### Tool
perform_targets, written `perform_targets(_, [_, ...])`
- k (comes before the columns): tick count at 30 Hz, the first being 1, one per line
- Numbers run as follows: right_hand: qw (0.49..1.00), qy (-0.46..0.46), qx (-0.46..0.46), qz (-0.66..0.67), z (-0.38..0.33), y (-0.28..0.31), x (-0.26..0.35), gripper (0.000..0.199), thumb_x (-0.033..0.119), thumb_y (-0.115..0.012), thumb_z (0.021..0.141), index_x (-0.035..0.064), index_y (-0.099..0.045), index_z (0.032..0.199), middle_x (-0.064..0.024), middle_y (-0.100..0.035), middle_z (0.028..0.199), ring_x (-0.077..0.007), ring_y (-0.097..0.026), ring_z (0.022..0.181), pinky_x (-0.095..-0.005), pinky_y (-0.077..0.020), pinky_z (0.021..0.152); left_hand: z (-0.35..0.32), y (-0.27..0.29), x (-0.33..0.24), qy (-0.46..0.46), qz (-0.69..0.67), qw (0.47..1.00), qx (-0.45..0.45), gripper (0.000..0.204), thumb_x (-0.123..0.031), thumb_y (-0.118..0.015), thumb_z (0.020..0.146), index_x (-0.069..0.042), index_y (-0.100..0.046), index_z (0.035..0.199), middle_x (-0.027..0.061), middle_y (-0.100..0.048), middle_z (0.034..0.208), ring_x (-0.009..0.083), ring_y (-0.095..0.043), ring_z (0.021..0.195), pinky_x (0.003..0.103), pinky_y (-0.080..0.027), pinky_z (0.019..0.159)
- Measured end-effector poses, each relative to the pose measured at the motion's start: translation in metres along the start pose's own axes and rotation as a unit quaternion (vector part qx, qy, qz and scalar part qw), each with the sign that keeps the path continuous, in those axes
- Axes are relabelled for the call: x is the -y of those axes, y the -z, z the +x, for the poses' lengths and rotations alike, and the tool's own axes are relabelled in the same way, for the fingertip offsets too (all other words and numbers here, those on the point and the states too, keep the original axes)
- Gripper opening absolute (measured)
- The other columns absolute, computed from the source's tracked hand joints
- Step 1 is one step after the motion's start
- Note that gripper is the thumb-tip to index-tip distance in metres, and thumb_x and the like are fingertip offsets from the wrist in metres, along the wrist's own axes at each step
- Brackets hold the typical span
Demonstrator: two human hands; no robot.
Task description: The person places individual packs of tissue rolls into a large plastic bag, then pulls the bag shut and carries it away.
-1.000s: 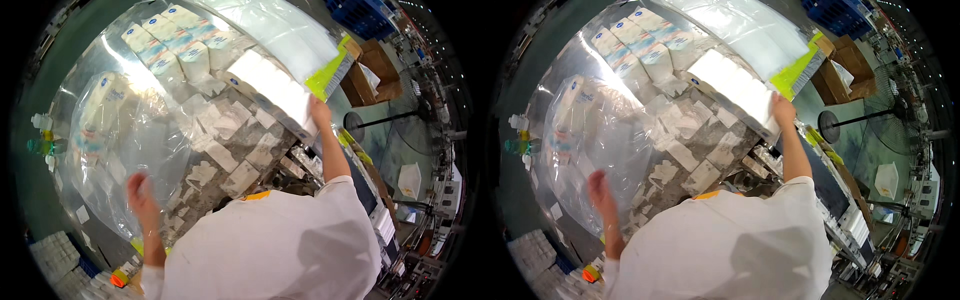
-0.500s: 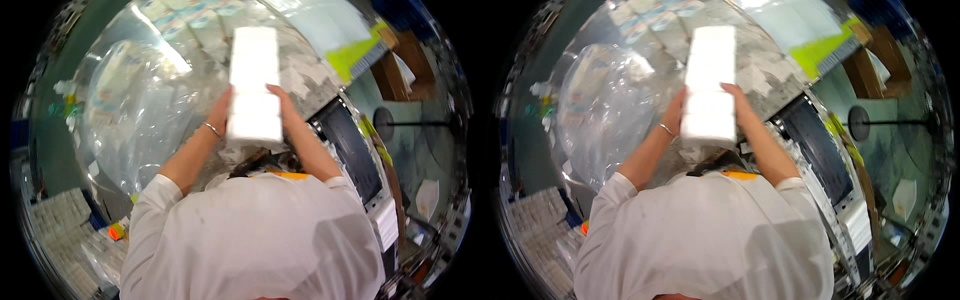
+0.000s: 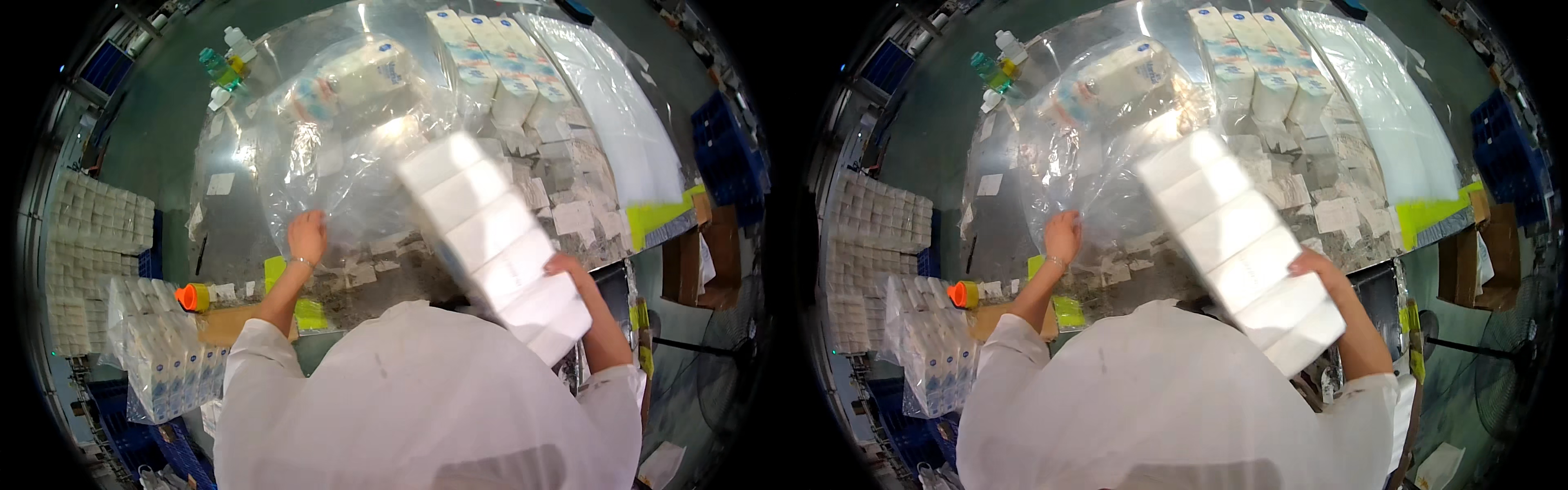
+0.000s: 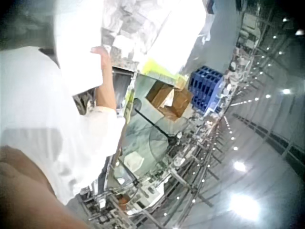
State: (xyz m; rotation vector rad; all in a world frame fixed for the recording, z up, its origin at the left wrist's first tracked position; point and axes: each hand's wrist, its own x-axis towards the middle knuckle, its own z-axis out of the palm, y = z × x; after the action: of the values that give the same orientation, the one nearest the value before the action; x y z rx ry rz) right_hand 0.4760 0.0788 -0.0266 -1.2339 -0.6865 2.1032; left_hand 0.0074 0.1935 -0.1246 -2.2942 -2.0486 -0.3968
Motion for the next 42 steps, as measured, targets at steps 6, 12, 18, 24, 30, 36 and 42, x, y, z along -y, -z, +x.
perform_targets(6, [0.994,-0.047,0.070,-0.070,0.079,-0.057,0.027,0.055,0.023,-0.062,0.063,-0.0023,-0.051,0.110,-0.0123,-0.059,0.090,-0.0206,-0.059,0.076,-0.0305,-0.0480,0.069,0.068,0.099,-0.056,-0.011,-0.318,0.947,-0.054,0.014,-0.016,-0.058,0.081,-0.009,-0.059,0.092,0.0098,-0.055,0.061,0.0238,-0.053,0.052,0.033,-0.040,0.048])
perform_targets(12, [0.997,0.029,0.009,0.074,0.153,-0.120,0.081,0.040,0.022,-0.061,0.071,-0.0008,-0.053,0.103,-0.0126,-0.059,0.090,-0.0207,-0.059,0.079,-0.0311,-0.0498,0.066,0.040,0.145,-0.076,-0.180,-0.340,0.917,-0.104,0.025,-0.008,-0.057,0.078,-0.012,-0.060,0.103,0.0084,-0.052,0.065,0.0246,-0.049,0.052,0.033,-0.040,0.049])
perform_targets(18, [0.972,0.222,-0.072,0.040,0.317,-0.162,0.079,0.047,0.032,-0.057,0.079,-0.0024,-0.049,0.109,-0.0151,-0.057,0.102,-0.0229,-0.057,0.090,-0.0340,-0.0465,0.075,0.028,0.130,-0.059,-0.185,-0.316,0.929,-0.060,0.029,-0.006,-0.057,0.075,-0.015,-0.060,0.102,0.0076,-0.049,0.063,0.0251,-0.049,0.054,0.033,-0.041,0.050])
perform_targets(24, [0.833,0.377,-0.138,-0.381,0.366,-0.161,0.099,0.045,0.028,-0.059,0.077,-0.0025,-0.051,0.108,-0.0174,-0.057,0.102,-0.0276,-0.055,0.095,-0.0362,-0.0437,0.078,0.044,0.105,-0.065,-0.159,-0.354,0.922,0.002,0.030,-0.005,-0.057,0.073,-0.015,-0.061,0.101,0.0083,-0.056,0.072,0.0261,-0.054,0.061,0.032,-0.044,0.054])
perform_targets(30, [0.733,0.031,0.328,-0.594,0.210,-0.086,0.130,0.034,0.020,-0.054,0.080,0.0025,-0.052,0.110,-0.0130,-0.061,0.096,-0.0230,-0.058,0.087,-0.0329,-0.0454,0.075,0.030,0.031,0.002,0.033,-0.294,0.953,0.060,0.023,-0.003,-0.054,0.076,-0.009,-0.062,0.097,0.0123,-0.061,0.093,0.0280,-0.058,0.077,0.032,-0.046,0.067])
perform_targets(36, [0.771,0.329,-0.274,-0.472,0.255,0.031,0.279,0.036,0.024,-0.054,0.077,-0.0055,-0.059,0.096,-0.0171,-0.063,0.081,-0.0230,-0.061,0.072,-0.0313,-0.0474,0.066,0.035,0.029,0.024,0.082,-0.181,0.980,0.033,0.016,-0.004,-0.059,0.069,-0.006,-0.059,0.085,0.0107,-0.054,0.082,0.0291,-0.052,0.079,0.035,-0.041,0.073])
perform_targets(42, [0.574,0.159,-0.510,-0.620,0.390,0.011,0.297,0.078,0.044,-0.059,0.067,-0.0085,-0.036,0.121,-0.0261,-0.048,0.110,-0.0375,-0.049,0.100,-0.0418,-0.0405,0.085,0.038,0.037,-0.018,0.062,-0.146,0.986,-0.052,0.024,-0.005,-0.062,0.063,-0.007,-0.058,0.087,0.0110,-0.054,0.090,0.0309,-0.050,0.088,0.040,-0.037,0.079])
